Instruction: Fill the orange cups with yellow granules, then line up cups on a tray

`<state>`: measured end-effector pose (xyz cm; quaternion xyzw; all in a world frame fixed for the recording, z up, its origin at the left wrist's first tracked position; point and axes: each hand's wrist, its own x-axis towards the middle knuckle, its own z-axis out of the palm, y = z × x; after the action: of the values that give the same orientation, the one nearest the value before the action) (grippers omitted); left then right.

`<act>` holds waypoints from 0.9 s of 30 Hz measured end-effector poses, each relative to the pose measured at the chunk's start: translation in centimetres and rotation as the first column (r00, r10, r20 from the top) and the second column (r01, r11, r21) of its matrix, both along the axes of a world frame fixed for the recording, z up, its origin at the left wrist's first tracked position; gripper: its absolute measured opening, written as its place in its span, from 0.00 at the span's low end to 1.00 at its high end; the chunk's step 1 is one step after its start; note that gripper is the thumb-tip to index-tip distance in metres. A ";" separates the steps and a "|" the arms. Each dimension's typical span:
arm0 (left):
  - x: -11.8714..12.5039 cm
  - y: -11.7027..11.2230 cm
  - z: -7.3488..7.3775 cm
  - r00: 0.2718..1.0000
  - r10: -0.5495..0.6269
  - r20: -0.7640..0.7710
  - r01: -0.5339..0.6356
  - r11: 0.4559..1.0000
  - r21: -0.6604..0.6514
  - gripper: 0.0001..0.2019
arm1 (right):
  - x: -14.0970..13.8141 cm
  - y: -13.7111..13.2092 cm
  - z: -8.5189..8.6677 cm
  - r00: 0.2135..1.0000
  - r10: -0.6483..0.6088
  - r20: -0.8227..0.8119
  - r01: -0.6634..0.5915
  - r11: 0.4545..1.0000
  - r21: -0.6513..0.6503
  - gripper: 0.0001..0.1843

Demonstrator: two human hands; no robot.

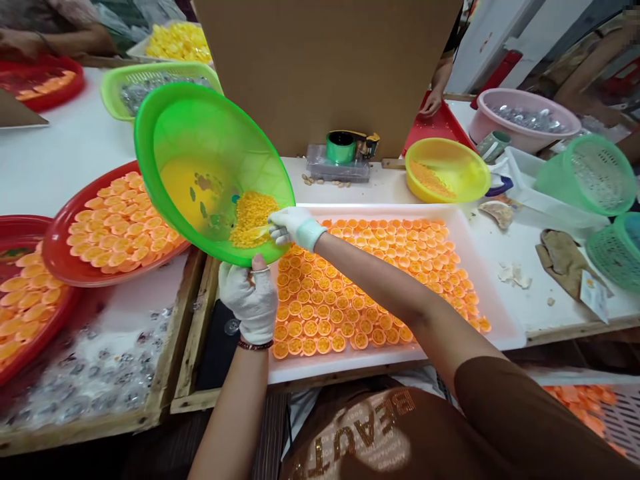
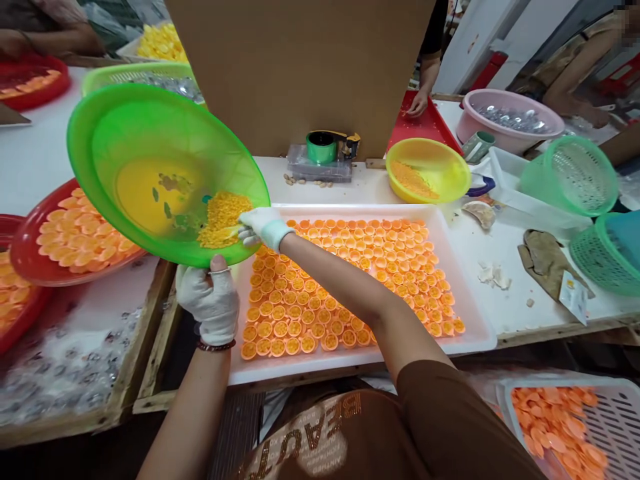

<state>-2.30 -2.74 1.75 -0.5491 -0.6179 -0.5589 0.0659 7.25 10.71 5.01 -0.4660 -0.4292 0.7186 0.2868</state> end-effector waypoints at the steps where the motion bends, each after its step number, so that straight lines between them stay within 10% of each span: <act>1: 0.0 0.0 0.0 1.000 0.011 0.003 -0.011 1.000 -0.007 0.16 | 0.2 -0.1 0.0 0.997 -0.021 -0.072 0.017 0.998 -0.060 0.15; 9: -0.1 0.3 -0.1 1.000 0.021 0.016 -0.021 1.000 -0.002 0.17 | 8.5 -1.3 0.6 0.984 -0.112 -0.138 0.100 0.991 -0.087 0.13; 18: -0.3 0.1 -0.2 1.000 0.007 0.030 -0.005 0.996 -0.089 0.18 | 16.5 -6.0 -1.8 0.911 -0.234 0.339 0.133 0.946 0.296 0.07; 24: -0.1 0.2 -0.1 1.000 -0.005 0.028 0.005 0.999 -0.033 0.18 | 16.1 -7.3 -2.3 0.743 -0.151 0.652 -0.465 0.584 0.665 0.09; 27: 0.0 0.3 0.0 1.000 -0.005 0.021 0.006 0.999 -0.031 0.17 | 14.3 -6.6 -0.3 0.785 -0.204 0.585 -0.447 0.466 0.763 0.12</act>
<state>-2.32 -2.48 1.73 -0.5459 -0.6256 -0.5552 0.0492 21.52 4.15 4.72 -0.4199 -0.8354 0.2251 0.2742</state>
